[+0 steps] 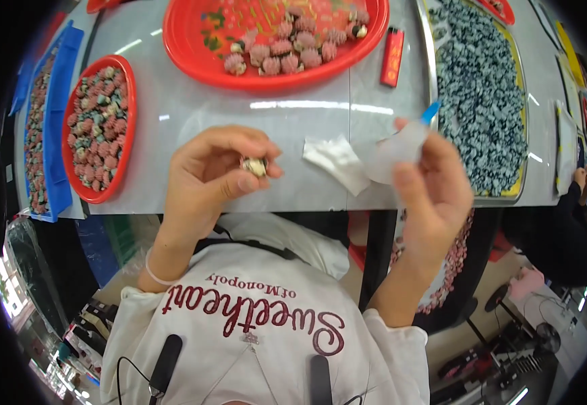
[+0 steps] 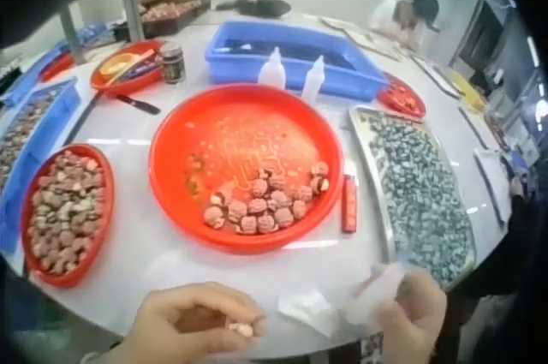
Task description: The person assembles small figurines by applying glue from a squeeze bottle onto the parts, attaching pieces to the figures by hand, and placing the assembled figurines onto trays.
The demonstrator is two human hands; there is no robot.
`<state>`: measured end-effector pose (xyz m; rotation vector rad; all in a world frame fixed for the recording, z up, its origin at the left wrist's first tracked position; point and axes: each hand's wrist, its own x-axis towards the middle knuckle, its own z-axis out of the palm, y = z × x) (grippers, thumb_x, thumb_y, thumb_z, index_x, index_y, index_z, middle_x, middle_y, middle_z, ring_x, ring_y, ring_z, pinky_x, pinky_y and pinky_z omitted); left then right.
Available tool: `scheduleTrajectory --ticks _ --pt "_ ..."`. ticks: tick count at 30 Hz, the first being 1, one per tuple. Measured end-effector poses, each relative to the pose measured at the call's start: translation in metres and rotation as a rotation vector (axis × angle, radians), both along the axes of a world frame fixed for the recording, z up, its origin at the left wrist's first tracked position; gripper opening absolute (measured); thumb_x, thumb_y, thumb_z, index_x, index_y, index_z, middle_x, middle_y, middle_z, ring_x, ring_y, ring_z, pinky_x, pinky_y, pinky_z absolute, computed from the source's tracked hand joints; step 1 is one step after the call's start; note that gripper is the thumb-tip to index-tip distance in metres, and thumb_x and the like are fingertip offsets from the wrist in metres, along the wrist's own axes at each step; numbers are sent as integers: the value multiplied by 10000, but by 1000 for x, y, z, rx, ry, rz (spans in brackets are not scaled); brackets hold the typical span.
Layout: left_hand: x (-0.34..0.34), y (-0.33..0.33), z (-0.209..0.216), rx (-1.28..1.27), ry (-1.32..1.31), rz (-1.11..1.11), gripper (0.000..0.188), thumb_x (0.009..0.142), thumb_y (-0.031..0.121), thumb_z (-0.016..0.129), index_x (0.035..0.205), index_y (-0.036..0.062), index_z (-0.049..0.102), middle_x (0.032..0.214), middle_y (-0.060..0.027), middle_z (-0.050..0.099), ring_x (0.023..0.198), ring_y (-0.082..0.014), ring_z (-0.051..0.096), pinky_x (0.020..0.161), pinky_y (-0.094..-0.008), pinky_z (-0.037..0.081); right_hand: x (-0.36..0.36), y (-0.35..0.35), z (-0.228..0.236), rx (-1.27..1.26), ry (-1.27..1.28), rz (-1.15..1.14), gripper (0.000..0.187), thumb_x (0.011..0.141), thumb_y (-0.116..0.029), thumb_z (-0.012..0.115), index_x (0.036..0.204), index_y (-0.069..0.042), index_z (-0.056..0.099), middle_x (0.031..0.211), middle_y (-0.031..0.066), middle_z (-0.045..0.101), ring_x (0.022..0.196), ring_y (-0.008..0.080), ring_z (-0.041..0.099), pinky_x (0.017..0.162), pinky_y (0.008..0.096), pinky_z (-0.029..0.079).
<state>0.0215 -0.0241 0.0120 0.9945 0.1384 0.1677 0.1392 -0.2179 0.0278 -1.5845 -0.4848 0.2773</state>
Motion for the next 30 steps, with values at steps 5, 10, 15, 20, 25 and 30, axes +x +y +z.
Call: scheduleTrajectory --ticks 5,10,15,20,25,30 --pt "-2 5 -16 -29 3 -1 294 770 229 615 940 5 530 951 -154 551 788 -196 590 664 -248 480 -12 -3 9 139 116 -7 479 796 -308 569 1084 61 467 883 144 548 625 188 537 513 245 418" --pt "-2 6 -10 -81 47 -21 337 755 252 629 955 1 524 944 -156 555 781 -196 593 646 -242 483 -21 -5 21 12 -42 -41 507 724 -315 654 1032 46 473 1001 187 483 848 221 513 607 217 457" --pt "-3 3 -13 -103 29 7 353 753 258 630 960 -5 518 930 -159 553 782 -198 594 623 -235 490 -11 8 23 132 -167 193 472 728 -303 653 1006 28 464 946 196 470 904 251 493 797 287 424" --pt "-3 4 -13 -117 48 14 365 746 269 635 952 -8 519 913 -161 549 769 -190 592 615 -236 495 -8 17 20 142 -135 242 476 775 -344 580 989 64 456 926 205 465 882 259 497 780 316 435" --pt "-1 4 -12 -113 64 6 372 741 279 639 945 -10 522 902 -156 549 761 -186 590 612 -236 494 -14 28 23 -4 -136 93 485 764 -325 589 969 93 453 895 209 471 841 274 514 741 350 455" --pt "0 4 -12 -84 72 -6 373 740 282 639 941 -10 522 894 -156 548 757 -186 587 608 -234 494 -12 21 48 -146 -510 428 436 751 -280 579 941 97 467 838 216 511 682 263 539 653 357 467"
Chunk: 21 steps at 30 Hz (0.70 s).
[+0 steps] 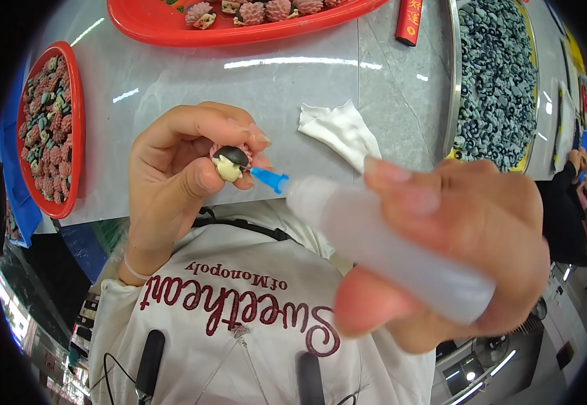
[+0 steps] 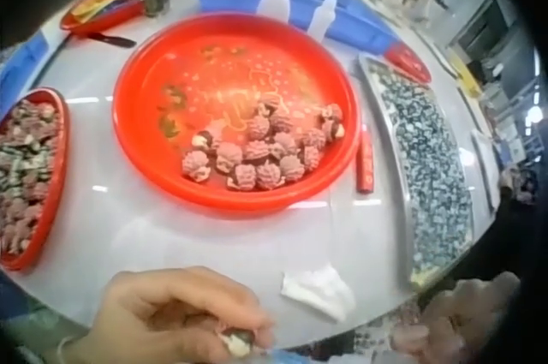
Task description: The person assembles small figurines by applying glue from a squeeze bottle onto the parts, attaching pieces to the figures by hand, and placing the assembled figurines onto trays.
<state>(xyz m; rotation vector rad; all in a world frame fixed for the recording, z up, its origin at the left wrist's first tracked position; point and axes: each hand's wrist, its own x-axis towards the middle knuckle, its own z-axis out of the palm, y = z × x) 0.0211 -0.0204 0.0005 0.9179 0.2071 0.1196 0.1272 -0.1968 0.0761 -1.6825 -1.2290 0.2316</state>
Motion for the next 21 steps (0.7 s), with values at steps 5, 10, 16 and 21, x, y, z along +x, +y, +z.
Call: scheduleTrajectory --ticks 5,10,16,21 --pt "-1 1 0 -10 13 16 363 743 270 638 934 -15 521 894 -155 548 751 -185 586 609 -229 489 1 3 0 -21 -156 -38 445 744 -312 582 922 82 476 794 233 549 655 238 536 602 316 450" --pt "-1 1 0 -34 0 22 351 755 264 627 931 -19 519 898 -153 546 750 -189 587 605 -232 488 -8 -1 -17 160 11 -224 481 760 -338 582 950 89 467 826 196 506 698 261 538 641 325 479" --pt "0 2 -1 -55 -49 -8 296 784 173 589 972 -40 507 942 -153 549 799 -192 586 665 -251 485 3 0 -42 308 453 -512 387 700 -168 673 936 24 434 855 196 554 681 219 576 622 320 488" --pt "1 0 1 -15 -20 -14 265 796 107 576 988 -61 501 968 -169 554 826 -208 585 690 -276 487 19 5 -61 54 57 -503 360 664 33 644 971 4 458 930 130 571 837 192 553 743 265 414"
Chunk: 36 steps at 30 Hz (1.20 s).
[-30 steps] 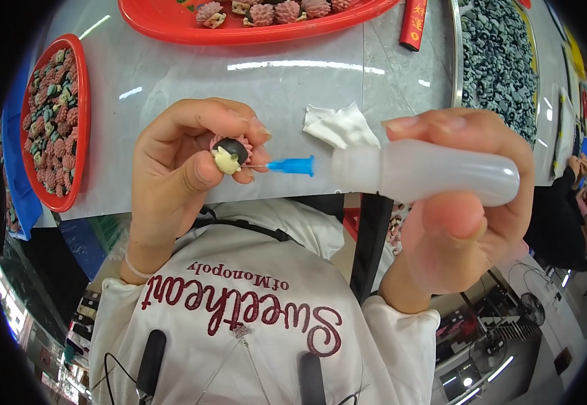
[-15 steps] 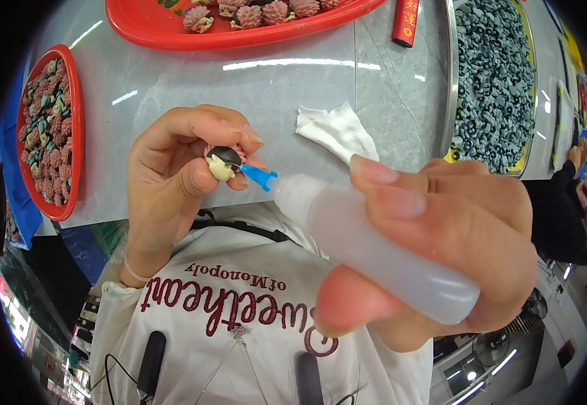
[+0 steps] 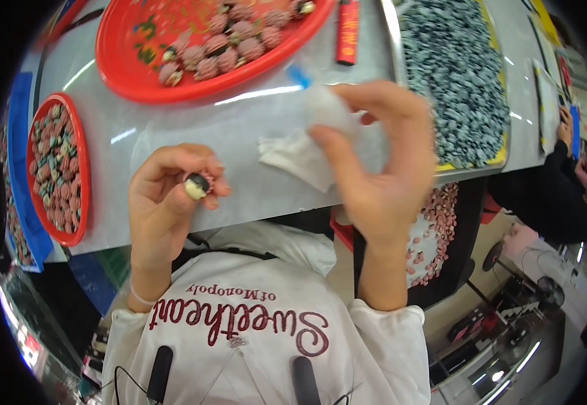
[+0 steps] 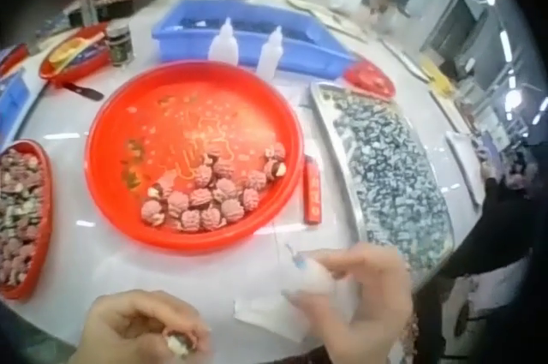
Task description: The person assembles small figurines by applying glue from a squeeze bottle onto the parts, attaching pieces to the figures by hand, and placing the assembled figurines onto trays.
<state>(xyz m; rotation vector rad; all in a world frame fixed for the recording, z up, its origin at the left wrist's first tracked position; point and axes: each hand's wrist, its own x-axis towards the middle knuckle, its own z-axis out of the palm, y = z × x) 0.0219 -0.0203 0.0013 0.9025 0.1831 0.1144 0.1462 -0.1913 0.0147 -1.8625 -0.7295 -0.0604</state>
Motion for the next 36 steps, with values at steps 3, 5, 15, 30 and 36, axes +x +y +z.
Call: scheduleTrajectory --ticks 3,5,15,30,36 --pt "0 -2 0 37 13 12 277 793 122 582 985 -61 501 955 -168 553 817 -213 585 677 -278 489 -1 8 -4 -155 -80 53 374 661 46 635 991 12 462 954 111 572 866 192 555 780 271 406" --pt "1 -3 -1 41 0 19 289 788 143 592 981 -54 505 945 -163 548 806 -215 585 663 -275 490 1 4 -3 -191 -80 89 385 647 45 640 994 11 479 957 93 574 851 171 551 762 267 412" --pt "4 -4 1 99 43 5 274 790 176 591 964 -17 505 936 -139 526 783 -182 567 631 -235 467 83 -43 14 -396 7 -23 172 744 20 560 914 20 583 871 40 573 766 91 520 706 204 413" --pt "-2 -1 0 35 -31 -14 270 784 162 589 961 -27 510 947 -146 534 797 -184 575 654 -251 480 27 -49 47 172 138 -90 161 773 -25 550 920 34 520 843 153 544 639 148 541 559 232 453" --pt "-1 -4 0 14 -35 31 326 761 246 625 928 -12 516 911 -141 527 757 -190 584 616 -236 478 -32 -4 32 291 450 454 197 743 -110 632 855 -8 507 883 152 466 603 144 509 448 204 444"
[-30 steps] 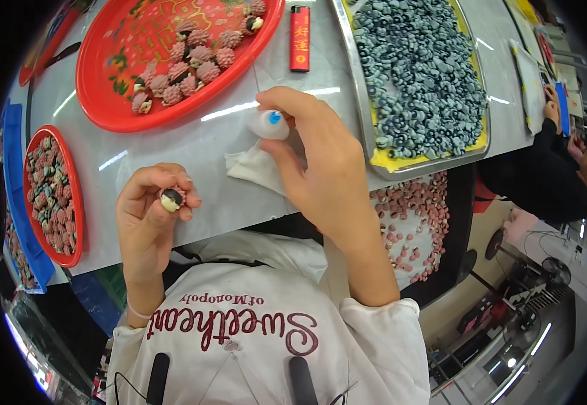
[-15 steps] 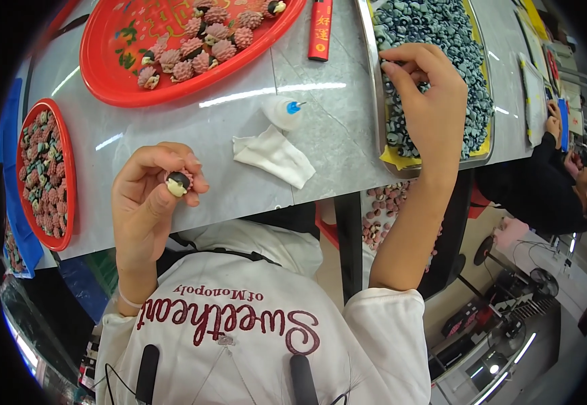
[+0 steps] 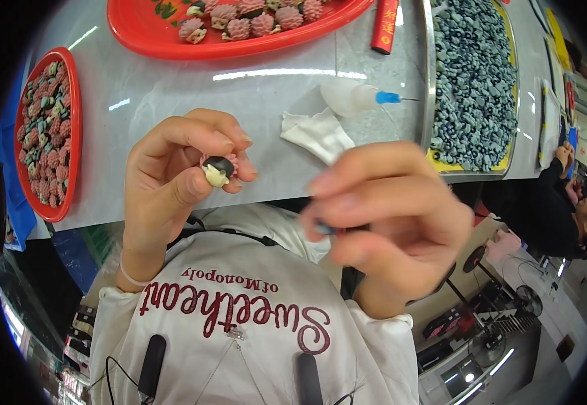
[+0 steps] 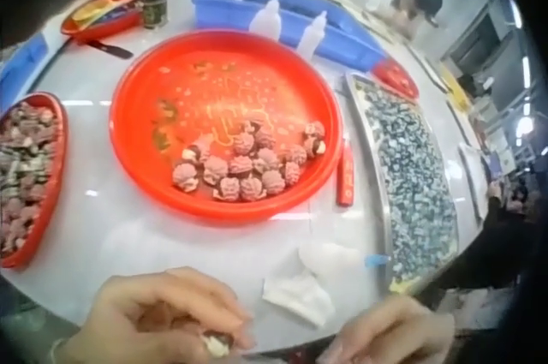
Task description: The person assembles small figurines by applying glue from a squeeze bottle onto the parts, attaching pieces to the figures by hand, and placing the assembled figurines onto trays.
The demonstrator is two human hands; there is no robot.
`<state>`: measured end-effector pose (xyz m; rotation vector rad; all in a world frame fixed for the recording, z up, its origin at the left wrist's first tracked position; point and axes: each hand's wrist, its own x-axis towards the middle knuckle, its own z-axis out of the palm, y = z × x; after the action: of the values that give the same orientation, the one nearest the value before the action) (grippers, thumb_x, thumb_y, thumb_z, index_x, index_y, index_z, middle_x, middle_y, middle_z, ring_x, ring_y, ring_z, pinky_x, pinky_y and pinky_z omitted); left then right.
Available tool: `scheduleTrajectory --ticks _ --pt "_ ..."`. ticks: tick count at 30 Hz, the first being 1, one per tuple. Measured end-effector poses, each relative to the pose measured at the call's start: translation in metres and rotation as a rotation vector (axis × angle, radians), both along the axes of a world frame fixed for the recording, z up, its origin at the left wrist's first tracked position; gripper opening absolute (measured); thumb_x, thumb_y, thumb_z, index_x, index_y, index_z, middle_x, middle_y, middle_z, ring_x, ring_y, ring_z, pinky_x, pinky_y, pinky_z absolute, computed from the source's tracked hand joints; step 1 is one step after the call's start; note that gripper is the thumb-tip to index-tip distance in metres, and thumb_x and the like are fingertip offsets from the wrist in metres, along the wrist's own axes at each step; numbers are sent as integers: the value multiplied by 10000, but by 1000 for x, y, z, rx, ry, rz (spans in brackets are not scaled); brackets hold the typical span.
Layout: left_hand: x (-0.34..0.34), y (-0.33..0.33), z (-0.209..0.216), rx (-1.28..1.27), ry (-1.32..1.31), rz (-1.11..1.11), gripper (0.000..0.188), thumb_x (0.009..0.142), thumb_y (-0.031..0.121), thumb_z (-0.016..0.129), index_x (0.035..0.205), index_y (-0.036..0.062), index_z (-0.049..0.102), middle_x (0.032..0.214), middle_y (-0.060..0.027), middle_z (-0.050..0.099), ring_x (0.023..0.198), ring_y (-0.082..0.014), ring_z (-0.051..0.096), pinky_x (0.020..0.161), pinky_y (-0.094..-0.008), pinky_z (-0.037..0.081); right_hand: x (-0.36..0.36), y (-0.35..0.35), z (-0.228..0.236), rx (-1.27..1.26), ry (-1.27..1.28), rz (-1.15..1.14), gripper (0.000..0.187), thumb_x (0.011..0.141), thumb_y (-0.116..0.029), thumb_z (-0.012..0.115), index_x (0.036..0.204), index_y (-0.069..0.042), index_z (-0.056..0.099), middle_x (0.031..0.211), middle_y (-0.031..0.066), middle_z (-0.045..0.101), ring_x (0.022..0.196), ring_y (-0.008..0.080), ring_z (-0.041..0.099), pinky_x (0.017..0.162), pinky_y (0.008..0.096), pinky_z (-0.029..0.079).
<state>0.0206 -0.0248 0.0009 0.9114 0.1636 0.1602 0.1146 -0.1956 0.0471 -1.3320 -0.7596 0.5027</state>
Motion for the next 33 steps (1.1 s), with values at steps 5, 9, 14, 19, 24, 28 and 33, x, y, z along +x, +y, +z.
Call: scheduleTrajectory --ticks 5,9,14,19,24,28,33 --pt "-2 3 -3 15 -27 -45 326 752 239 635 917 -17 518 894 -122 533 734 -177 576 621 -240 476 -6 23 -10 -99 -119 23 169 714 -37 626 826 20 513 889 181 490 730 196 538 569 242 483" --pt "-3 2 0 -42 8 4 337 725 235 664 905 -13 524 850 -97 542 719 -142 553 619 -238 470 -10 33 -7 -133 -172 -42 228 631 68 626 824 40 507 890 190 510 787 219 535 665 252 472" --pt "-3 2 3 -55 50 -23 346 710 245 678 895 -8 531 800 -78 539 721 -119 540 612 -222 465 -12 32 -11 -126 -271 -79 281 590 116 635 828 36 509 849 180 533 786 217 541 675 250 466" --pt "-4 3 3 -33 82 -27 346 688 243 696 872 -5 540 772 -65 530 682 -95 522 601 -210 463 -18 32 -12 -135 -467 -154 271 574 61 697 793 21 543 779 188 565 620 190 574 542 228 471" --pt "-3 2 6 -60 119 -18 332 657 219 720 848 3 556 750 -53 539 654 -83 504 594 -194 429 -13 34 -8 -172 -717 -152 260 548 -2 731 743 14 559 695 184 577 570 182 579 470 211 460" --pt "-2 2 3 -24 79 9 289 642 171 728 833 8 585 743 -51 554 647 -79 502 580 -182 397 -10 36 -12 -173 -693 -152 235 558 22 719 726 13 554 670 178 576 584 182 585 451 204 454" --pt "-1 7 -2 1 23 -23 266 652 105 713 863 -1 591 760 -63 559 677 -91 519 607 -192 413 -13 41 -14 -155 -600 -189 204 580 90 677 714 17 541 698 184 578 574 175 585 455 200 456"
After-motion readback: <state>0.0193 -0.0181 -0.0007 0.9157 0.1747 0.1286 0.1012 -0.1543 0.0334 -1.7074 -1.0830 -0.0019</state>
